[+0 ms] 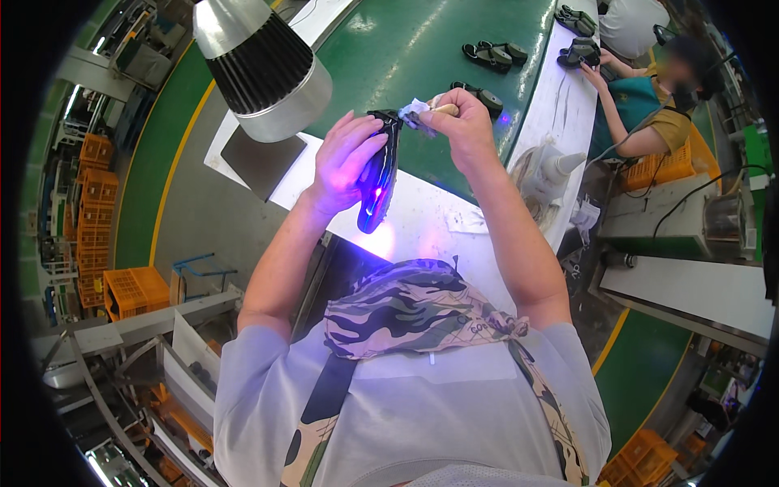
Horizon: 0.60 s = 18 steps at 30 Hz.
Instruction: Applying glue or sealant to the edges of shoes on an assembly line.
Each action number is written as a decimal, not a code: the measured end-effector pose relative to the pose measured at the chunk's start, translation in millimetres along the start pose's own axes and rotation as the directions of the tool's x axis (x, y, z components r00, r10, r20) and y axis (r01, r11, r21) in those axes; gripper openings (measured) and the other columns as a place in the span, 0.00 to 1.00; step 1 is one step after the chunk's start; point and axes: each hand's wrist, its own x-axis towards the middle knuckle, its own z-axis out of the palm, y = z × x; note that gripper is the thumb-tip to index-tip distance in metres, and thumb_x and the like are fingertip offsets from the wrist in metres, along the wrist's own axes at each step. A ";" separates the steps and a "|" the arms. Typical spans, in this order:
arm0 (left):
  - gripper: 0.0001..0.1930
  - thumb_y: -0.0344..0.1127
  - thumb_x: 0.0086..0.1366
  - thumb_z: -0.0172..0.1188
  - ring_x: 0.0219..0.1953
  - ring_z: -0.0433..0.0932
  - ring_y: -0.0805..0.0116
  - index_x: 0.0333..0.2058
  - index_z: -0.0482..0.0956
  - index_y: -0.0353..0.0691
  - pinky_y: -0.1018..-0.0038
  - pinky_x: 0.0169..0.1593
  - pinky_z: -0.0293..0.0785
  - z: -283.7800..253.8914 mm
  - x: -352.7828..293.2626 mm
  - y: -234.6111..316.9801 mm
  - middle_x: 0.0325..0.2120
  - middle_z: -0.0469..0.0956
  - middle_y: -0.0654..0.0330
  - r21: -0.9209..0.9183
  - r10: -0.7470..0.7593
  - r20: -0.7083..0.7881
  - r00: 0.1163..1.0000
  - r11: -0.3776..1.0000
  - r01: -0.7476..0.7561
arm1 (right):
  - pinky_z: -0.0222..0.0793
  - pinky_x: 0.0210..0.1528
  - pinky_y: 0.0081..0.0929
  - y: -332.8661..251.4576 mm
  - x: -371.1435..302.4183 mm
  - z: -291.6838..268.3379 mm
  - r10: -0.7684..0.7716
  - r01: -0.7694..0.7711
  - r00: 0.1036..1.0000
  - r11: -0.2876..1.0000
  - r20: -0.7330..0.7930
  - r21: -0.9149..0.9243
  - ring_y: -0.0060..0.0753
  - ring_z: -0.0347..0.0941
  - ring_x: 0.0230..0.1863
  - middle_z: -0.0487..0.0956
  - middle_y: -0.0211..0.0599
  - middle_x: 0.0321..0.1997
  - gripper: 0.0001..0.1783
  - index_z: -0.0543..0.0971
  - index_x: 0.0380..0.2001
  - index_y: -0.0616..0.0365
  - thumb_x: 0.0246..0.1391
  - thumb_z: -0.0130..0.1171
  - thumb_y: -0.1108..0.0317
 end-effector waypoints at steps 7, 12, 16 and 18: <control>0.25 0.33 0.46 0.68 0.51 0.79 0.48 0.46 0.78 0.37 0.49 0.58 0.71 8.6 -0.3 0.6 0.48 0.78 0.50 0.025 -0.041 0.089 0.995 0.999 0.039 | 0.69 0.30 0.22 3.9 -11.0 -9.1 0.075 -0.078 0.996 0.995 0.056 0.056 0.23 0.72 0.28 0.76 0.34 0.30 0.12 0.73 0.28 0.60 0.45 0.67 0.81; 0.27 0.32 0.44 0.70 0.50 0.78 0.49 0.46 0.78 0.37 0.50 0.58 0.71 13.1 -0.1 -0.5 0.48 0.78 0.50 0.051 -0.070 0.095 0.993 0.997 0.066 | 0.71 0.33 0.24 7.1 -20.3 -11.0 0.137 -0.155 0.982 0.977 0.127 0.148 0.24 0.73 0.29 0.77 0.35 0.30 0.13 0.72 0.27 0.58 0.45 0.67 0.81; 0.26 0.31 0.45 0.70 0.49 0.79 0.50 0.47 0.77 0.37 0.51 0.58 0.72 15.1 0.8 -0.1 0.47 0.78 0.50 0.082 -0.110 0.090 0.990 0.991 0.103 | 0.71 0.34 0.24 1.7 -27.8 -10.1 0.170 -0.196 0.973 0.967 0.159 0.162 0.24 0.73 0.30 0.77 0.35 0.31 0.13 0.72 0.27 0.58 0.45 0.68 0.80; 0.26 0.31 0.45 0.70 0.48 0.79 0.51 0.47 0.77 0.38 0.53 0.56 0.73 16.1 1.8 0.8 0.47 0.78 0.51 0.105 -0.137 0.116 0.984 0.987 0.126 | 0.70 0.36 0.22 -3.6 -32.0 -8.2 0.151 -0.175 0.975 0.974 0.161 0.142 0.23 0.73 0.31 0.77 0.35 0.31 0.13 0.72 0.27 0.58 0.45 0.68 0.80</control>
